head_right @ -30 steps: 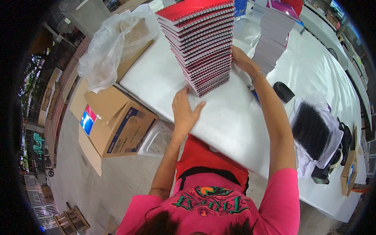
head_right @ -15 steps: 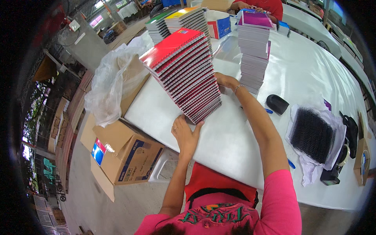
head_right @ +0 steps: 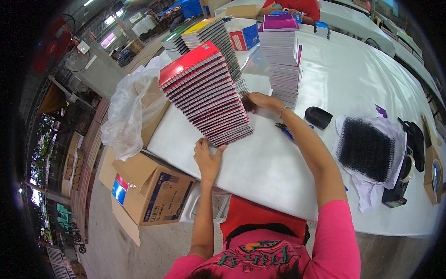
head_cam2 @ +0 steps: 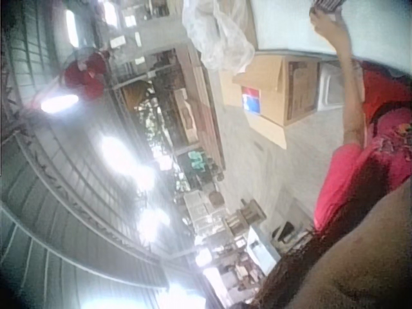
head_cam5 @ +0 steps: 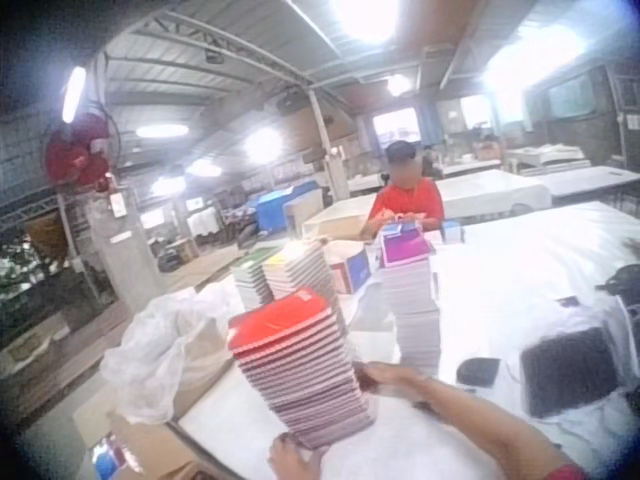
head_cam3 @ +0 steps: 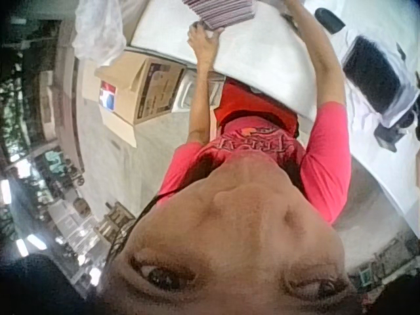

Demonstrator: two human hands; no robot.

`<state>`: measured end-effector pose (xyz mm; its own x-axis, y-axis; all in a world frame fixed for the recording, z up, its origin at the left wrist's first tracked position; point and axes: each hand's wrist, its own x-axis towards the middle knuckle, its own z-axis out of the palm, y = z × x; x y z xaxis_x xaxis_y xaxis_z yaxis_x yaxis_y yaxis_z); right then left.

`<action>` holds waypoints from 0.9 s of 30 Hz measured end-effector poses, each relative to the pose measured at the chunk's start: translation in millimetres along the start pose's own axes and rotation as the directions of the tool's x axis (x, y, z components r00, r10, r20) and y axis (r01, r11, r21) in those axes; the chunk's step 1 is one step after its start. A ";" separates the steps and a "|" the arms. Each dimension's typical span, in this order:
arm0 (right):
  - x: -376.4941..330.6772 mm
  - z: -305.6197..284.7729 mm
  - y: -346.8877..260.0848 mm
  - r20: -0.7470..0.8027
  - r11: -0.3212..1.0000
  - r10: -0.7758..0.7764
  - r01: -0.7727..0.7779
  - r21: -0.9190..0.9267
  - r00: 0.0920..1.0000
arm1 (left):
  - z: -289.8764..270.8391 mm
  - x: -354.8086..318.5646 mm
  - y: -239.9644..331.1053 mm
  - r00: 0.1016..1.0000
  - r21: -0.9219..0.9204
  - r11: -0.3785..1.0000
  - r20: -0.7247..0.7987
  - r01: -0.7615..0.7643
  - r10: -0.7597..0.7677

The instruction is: The person uses pliers to trim the spiral binding of a stack of notebooks. They repeatedly pull the binding wire with the pliers and then cut the excess wire. The person handles the notebooks one by one, stacking them on the table after trimming.

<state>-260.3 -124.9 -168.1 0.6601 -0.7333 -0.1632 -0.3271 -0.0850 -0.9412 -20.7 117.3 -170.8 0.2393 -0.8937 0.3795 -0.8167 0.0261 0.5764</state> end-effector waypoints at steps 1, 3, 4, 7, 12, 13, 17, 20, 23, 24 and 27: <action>-0.7 1.3 -0.8 0.012 0.999 -0.007 0.007 0.038 1.000 | -2.8 2.8 -2.1 1.000 0.008 1.000 -0.014 -0.017 0.017; -13.4 -0.4 1.6 -0.036 0.996 0.093 -0.093 0.016 0.995 | -1.6 11.4 -11.3 0.995 0.026 0.997 -0.053 -0.079 0.080; -18.3 8.5 -4.7 -0.041 0.990 0.138 -0.138 0.008 0.990 | -3.3 13.7 -22.2 0.992 0.049 0.994 -0.078 -0.094 0.098; -45.0 25.8 -21.9 -0.043 0.990 0.097 -0.092 0.104 0.994 | -7.8 28.4 -39.5 0.991 0.105 0.991 -0.099 -0.081 0.091; -79.6 27.1 -22.3 -0.128 0.994 0.037 -0.050 -0.102 0.991 | -0.3 65.9 -52.2 0.985 0.062 0.989 -0.096 -0.134 0.140; -84.4 29.4 -20.9 -0.135 0.992 0.044 -0.060 -0.113 0.990 | 3.9 72.7 -52.2 0.983 0.061 0.988 -0.105 -0.142 0.148; -106.6 57.9 -47.1 -0.154 0.990 0.126 -0.115 0.083 0.980 | 11.8 100.5 -58.0 0.994 0.061 0.993 -0.044 -0.099 0.102; -118.5 78.4 -52.6 -0.207 0.986 0.140 -0.118 0.116 0.968 | 17.3 118.4 -59.6 0.995 0.058 0.993 0.003 -0.099 0.099; -131.1 90.8 -56.2 -0.157 0.967 0.167 -0.131 0.217 0.973 | 20.8 134.4 -56.7 0.993 0.105 0.989 0.071 -0.106 0.099; -135.2 95.7 -59.6 -0.152 0.958 0.179 -0.138 0.250 0.972 | 21.8 137.9 -56.2 0.991 0.126 0.985 0.086 -0.117 0.106; -143.1 107.0 -67.5 -0.073 0.930 0.199 -0.164 0.328 0.977 | 24.4 147.4 -57.3 0.986 0.130 0.981 0.103 -0.147 0.134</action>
<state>-260.3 57.9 -112.9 0.5305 -0.7830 -0.3247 -0.1911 0.2627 -0.9458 48.6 -26.9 -165.6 0.0728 -0.9234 0.3769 -0.9044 0.0982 0.4152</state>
